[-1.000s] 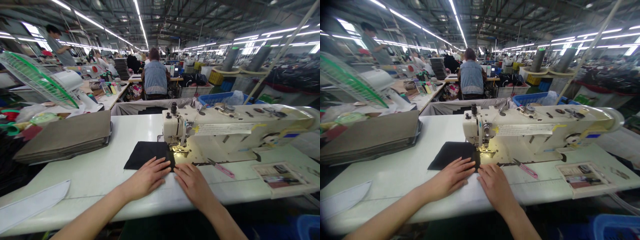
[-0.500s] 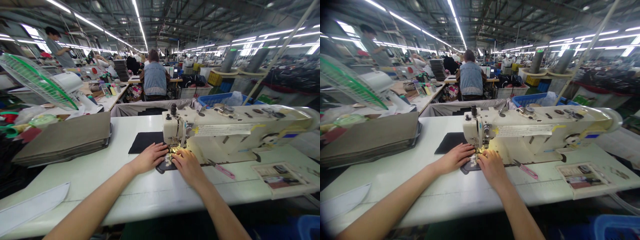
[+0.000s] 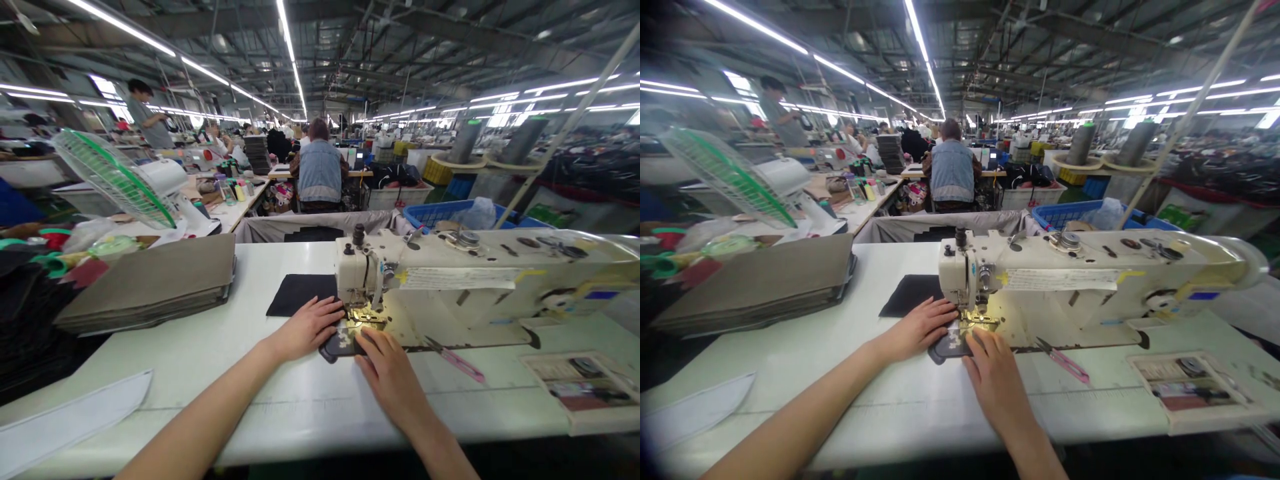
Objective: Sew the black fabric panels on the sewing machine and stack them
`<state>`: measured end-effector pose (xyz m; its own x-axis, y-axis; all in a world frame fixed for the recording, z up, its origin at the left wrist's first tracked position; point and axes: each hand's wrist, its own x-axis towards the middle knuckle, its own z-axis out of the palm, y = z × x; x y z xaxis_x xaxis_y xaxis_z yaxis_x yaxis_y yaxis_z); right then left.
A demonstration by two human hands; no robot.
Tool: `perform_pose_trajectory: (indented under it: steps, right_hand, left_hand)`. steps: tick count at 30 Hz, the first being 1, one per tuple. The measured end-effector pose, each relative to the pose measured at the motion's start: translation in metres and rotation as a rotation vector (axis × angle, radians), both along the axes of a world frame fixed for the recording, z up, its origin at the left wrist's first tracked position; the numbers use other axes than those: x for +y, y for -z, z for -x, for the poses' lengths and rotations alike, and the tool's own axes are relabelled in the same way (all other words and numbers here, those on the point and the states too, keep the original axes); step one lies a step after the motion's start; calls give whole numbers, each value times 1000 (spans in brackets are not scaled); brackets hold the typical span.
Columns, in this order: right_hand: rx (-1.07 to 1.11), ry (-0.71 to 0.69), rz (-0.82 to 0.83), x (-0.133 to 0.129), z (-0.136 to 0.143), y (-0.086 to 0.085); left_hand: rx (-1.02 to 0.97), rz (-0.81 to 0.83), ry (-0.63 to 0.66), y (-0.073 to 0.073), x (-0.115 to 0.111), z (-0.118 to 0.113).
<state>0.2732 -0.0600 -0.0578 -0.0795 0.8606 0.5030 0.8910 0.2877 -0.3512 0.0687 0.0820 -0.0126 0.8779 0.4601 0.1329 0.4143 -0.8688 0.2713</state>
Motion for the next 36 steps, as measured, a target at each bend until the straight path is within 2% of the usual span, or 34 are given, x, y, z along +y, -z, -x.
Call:
perform_pose_trajectory:
  steps: [9, 13, 18, 22, 24, 26, 30, 32, 34, 36]
  right_hand:
    - [1, -15, -11, 1, -3, 2]
    - [0, -32, -13, 0, -5, 7]
    - [-23, -50, -21, 1, -9, 12]
    - [-28, -61, -38, 1, -12, 15]
    - [-32, -71, -61, 2, -14, 18]
    - [-38, -85, -99, 2, -15, 21]
    - [-56, -106, -180, 6, -17, 29]
    - [-66, -109, -202, 6, -18, 30]
    - [-71, -112, -208, 6, -18, 31]
    - [-69, -115, -195, 6, -19, 30]
  left_hand:
    - [26, -13, -43, -2, -4, -1]
    - [40, -90, -88, -6, -14, 3]
    - [30, -172, -378, -7, -28, 8]
    - [172, -138, -503, -8, -25, 17]
    - [207, -158, -562, -18, -18, 30]
    - [200, -205, -655, -37, -8, 50]
    - [211, -272, -929, -85, 17, 113]
    - [234, -252, -1019, -102, 30, 144]
    - [248, -194, -1024, -110, 41, 167]
    - [236, -135, -1006, -111, 50, 178]
